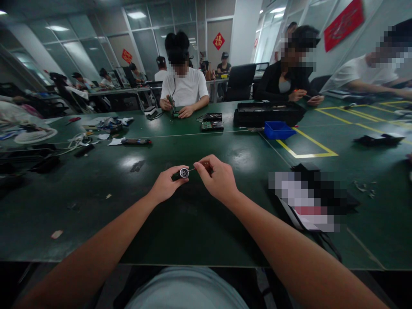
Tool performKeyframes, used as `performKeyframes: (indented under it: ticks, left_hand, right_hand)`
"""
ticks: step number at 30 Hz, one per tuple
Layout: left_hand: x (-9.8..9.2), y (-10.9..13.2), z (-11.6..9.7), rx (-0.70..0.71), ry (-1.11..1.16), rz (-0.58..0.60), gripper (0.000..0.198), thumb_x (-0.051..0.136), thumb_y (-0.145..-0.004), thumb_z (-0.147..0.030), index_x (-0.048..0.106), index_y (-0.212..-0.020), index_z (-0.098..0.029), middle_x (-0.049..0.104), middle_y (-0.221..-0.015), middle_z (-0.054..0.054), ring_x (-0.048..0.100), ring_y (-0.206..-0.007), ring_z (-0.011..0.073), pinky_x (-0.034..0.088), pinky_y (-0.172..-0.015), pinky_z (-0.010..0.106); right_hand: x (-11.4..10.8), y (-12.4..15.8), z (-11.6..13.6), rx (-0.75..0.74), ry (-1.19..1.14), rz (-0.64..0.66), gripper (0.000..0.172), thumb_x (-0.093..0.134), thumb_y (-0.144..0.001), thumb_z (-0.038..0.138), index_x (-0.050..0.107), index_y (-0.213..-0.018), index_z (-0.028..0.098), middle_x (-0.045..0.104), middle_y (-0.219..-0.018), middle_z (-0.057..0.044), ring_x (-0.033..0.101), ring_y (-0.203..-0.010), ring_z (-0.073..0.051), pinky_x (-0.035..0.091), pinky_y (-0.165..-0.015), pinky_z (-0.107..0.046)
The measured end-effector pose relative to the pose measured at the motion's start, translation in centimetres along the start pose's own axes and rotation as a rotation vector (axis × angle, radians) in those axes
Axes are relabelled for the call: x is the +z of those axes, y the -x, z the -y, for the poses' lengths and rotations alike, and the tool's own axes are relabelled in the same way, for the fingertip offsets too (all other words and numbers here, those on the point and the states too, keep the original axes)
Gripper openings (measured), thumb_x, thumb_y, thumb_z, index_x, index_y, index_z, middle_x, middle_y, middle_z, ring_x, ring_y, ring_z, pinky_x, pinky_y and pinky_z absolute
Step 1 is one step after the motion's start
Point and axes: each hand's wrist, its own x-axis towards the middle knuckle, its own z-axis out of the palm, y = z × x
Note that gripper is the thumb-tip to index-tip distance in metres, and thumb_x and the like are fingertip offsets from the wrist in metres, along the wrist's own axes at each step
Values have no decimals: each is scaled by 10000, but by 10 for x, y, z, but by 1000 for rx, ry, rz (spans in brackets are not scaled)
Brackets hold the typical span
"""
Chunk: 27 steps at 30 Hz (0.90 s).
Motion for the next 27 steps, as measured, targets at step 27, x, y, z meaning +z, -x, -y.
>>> performKeyframes:
  ticks: [27]
  left_hand:
    - [0,0,-2,20,-63,6,403,737,-839,-251,666,-1235,-257,699,-1183,50,630,-1111,243,459,-1012,424]
  right_hand:
    - [9,1,-4,140,-303,10,176,520,-949,356,599,-1015,213,688,-831,-44,663,-763,-197,507,-710,-349]
